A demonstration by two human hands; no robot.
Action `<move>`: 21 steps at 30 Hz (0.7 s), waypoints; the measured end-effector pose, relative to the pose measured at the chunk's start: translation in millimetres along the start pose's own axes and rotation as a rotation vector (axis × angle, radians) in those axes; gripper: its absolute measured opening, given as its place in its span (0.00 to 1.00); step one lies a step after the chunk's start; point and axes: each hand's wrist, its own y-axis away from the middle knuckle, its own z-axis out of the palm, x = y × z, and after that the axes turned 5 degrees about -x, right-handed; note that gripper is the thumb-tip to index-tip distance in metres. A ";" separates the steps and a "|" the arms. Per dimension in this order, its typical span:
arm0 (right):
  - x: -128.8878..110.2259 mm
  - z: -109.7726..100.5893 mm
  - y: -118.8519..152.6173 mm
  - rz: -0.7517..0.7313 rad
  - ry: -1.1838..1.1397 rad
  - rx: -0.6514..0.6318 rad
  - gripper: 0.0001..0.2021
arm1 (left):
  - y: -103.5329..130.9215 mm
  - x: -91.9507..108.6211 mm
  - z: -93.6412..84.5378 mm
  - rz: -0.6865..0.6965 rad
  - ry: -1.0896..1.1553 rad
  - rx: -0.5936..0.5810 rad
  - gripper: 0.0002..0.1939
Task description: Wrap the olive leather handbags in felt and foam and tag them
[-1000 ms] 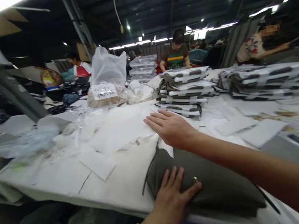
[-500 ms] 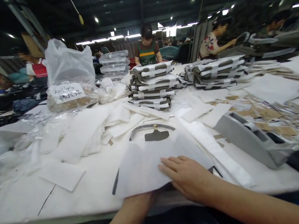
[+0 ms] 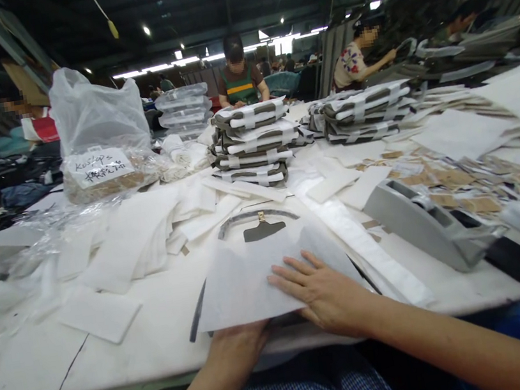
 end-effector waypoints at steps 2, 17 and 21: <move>-0.7 0.2 0.4 0.011 -0.001 -0.001 0.40 | 1.0 -1.0 2.4 -0.002 0.001 0.007 0.28; -0.3 25.0 2.8 0.044 -0.053 0.101 0.36 | -46.5 8.2 -75.2 0.069 0.492 -0.082 0.17; 5.3 16.2 9.2 0.019 -0.209 0.084 0.41 | -49.6 -10.1 -32.5 0.028 0.391 -0.172 0.31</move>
